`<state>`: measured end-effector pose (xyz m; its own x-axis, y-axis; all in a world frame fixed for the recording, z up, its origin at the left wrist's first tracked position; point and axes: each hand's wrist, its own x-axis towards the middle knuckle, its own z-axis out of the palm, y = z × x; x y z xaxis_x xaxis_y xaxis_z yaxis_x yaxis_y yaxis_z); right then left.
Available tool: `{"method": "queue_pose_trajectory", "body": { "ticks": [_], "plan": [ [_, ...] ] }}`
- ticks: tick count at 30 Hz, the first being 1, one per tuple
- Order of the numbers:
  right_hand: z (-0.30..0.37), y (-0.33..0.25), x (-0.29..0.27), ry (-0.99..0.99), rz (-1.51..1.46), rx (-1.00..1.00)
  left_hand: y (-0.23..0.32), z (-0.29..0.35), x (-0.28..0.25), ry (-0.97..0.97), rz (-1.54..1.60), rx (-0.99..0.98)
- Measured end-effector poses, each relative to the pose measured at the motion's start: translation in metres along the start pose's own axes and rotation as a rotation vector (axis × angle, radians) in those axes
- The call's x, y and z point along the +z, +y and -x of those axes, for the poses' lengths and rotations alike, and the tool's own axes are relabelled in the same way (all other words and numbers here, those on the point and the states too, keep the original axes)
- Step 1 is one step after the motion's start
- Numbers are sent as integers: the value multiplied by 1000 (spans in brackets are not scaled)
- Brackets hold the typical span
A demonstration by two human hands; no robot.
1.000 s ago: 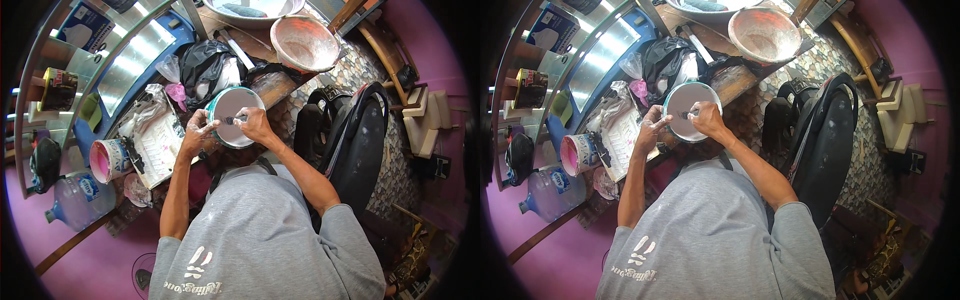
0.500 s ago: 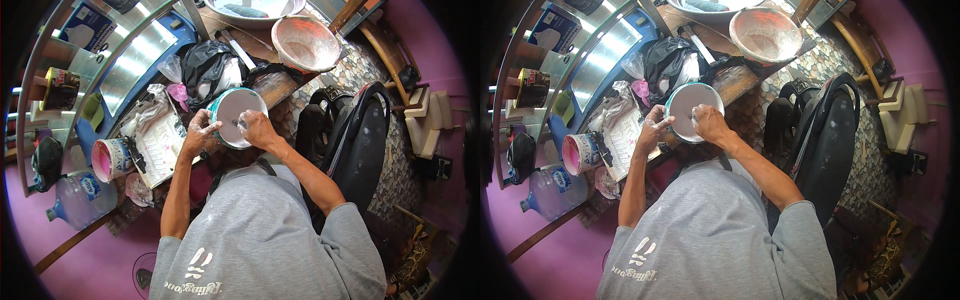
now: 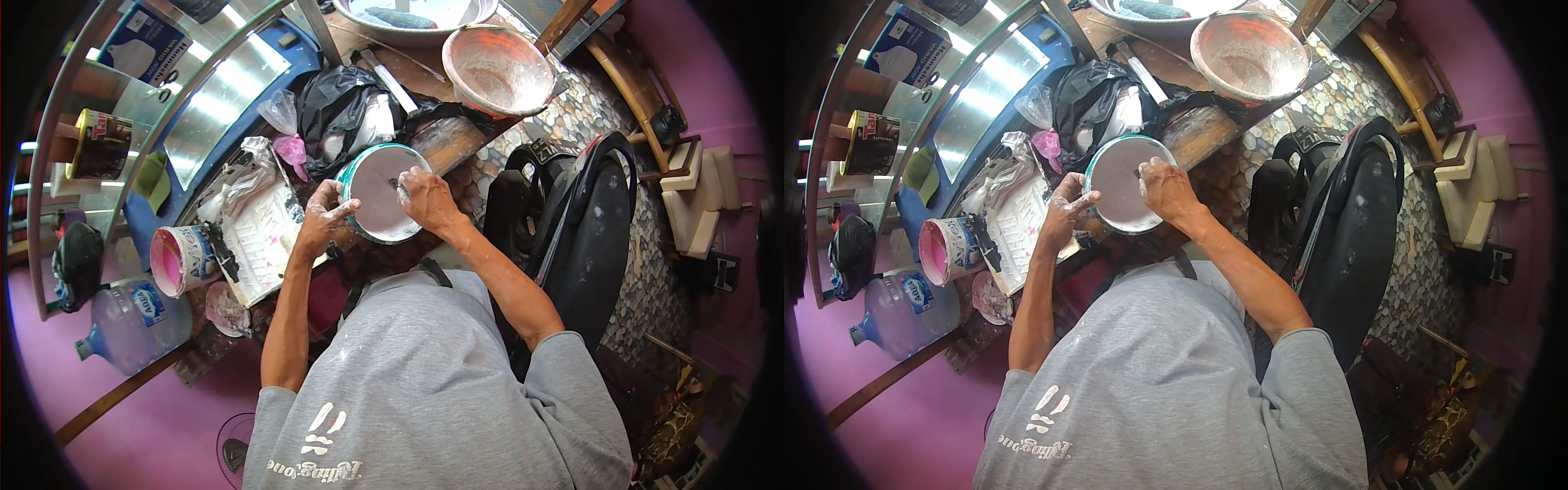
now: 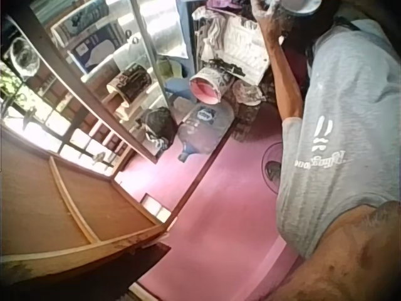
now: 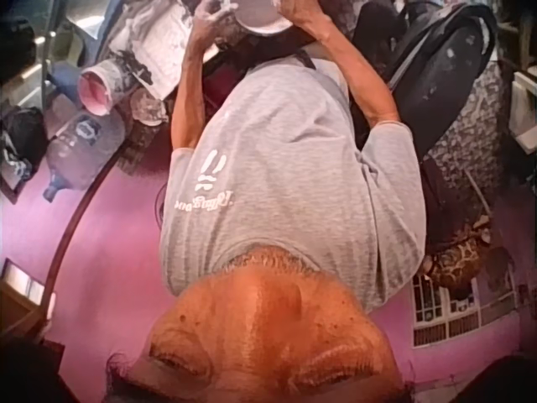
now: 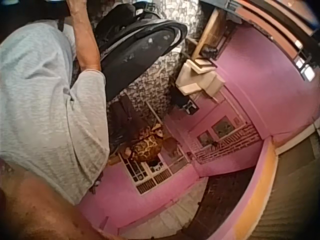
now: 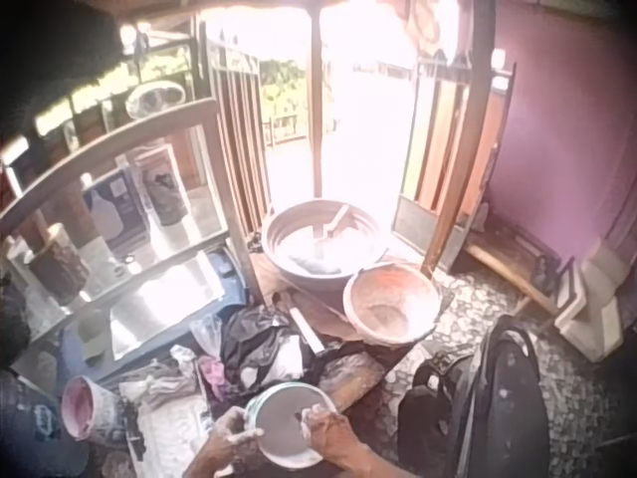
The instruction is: The person squeezes white material from a cloth into a container, stirs it with a tool, and then uses a brush to apply white paint from the container onto a surface.
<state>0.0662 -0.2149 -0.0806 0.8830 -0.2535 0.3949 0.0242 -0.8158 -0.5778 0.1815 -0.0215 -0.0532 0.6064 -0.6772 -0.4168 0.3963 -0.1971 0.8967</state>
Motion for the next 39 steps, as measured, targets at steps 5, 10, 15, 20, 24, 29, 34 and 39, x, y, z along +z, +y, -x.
{"method": "queue_pose_trajectory", "body": {
  "ticks": [5, 10, 15, 20, 24, 29, 34, 39],
  "plan": [
    [12, -7, -9, -346, -108, 229, 3, -1, 7, 42, 120, 13],
    [-3, -5, -7, -279, -302, 259, -3, -2, 1, 13, -44, -14],
    [0, 18, 6, 43, 28, -29, -7, 0, -2, 15, 19, 4],
    [16, 6, -11, -235, -10, 236, -13, -2, -4, 35, 15, 11],
    [18, -11, -14, -303, -271, 468, -7, 1, 4, 57, 48, 8],
    [-3, -17, -13, -218, -377, 445, -2, 6, 5, 89, 40, 6],
    [5, -6, -7, -319, -145, 251, 0, 7, 2, 70, 43, 18],
    [3, -6, 1, -103, -22, 143, -6, 3, 0, 26, 36, 15]
  ]
}}
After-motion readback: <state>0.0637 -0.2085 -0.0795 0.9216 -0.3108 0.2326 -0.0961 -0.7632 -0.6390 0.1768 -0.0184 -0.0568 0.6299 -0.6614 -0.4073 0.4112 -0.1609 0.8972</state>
